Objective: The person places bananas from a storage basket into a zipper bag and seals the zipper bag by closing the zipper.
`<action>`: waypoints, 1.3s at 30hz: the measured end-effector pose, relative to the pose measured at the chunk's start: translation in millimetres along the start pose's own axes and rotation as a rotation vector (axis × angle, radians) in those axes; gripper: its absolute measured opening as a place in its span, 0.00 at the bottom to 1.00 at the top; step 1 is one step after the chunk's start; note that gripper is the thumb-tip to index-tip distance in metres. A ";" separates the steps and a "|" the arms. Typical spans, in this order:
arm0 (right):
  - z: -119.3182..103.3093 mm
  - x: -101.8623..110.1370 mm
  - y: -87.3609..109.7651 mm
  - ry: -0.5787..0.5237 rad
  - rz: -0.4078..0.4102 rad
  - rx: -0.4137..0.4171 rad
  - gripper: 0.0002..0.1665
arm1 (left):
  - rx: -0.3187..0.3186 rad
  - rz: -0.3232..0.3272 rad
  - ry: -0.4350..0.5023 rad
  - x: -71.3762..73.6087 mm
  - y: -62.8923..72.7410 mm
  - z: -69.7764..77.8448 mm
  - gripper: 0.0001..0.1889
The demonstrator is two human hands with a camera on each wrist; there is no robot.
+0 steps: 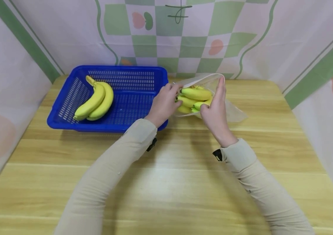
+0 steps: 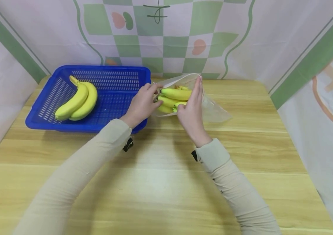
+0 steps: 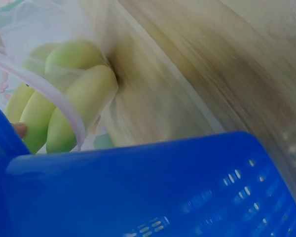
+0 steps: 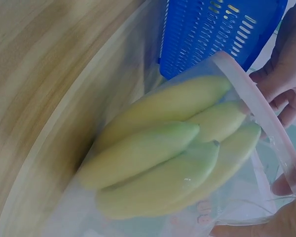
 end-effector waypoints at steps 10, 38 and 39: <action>-1.7 -1.0 0.2 0.011 0.004 0.012 0.56 | 0.075 0.059 0.048 2.9 1.9 -12.8 0.35; 0.7 1.5 0.0 0.019 0.004 -0.002 0.58 | 0.205 0.047 -0.072 57.3 15.3 -70.2 0.29; 1.3 2.2 -0.2 0.018 0.006 -0.002 0.58 | 0.217 0.046 -0.071 59.4 17.4 -73.8 0.29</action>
Point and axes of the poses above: each hand's wrist, its own y-axis away from the middle knuckle, its own x-axis out of the back of the hand, z = x × y, the point moved 9 cm from there along -y, towards the middle knuckle, and after that the axes turned 13 degrees about -x, right-handed, at the moved point
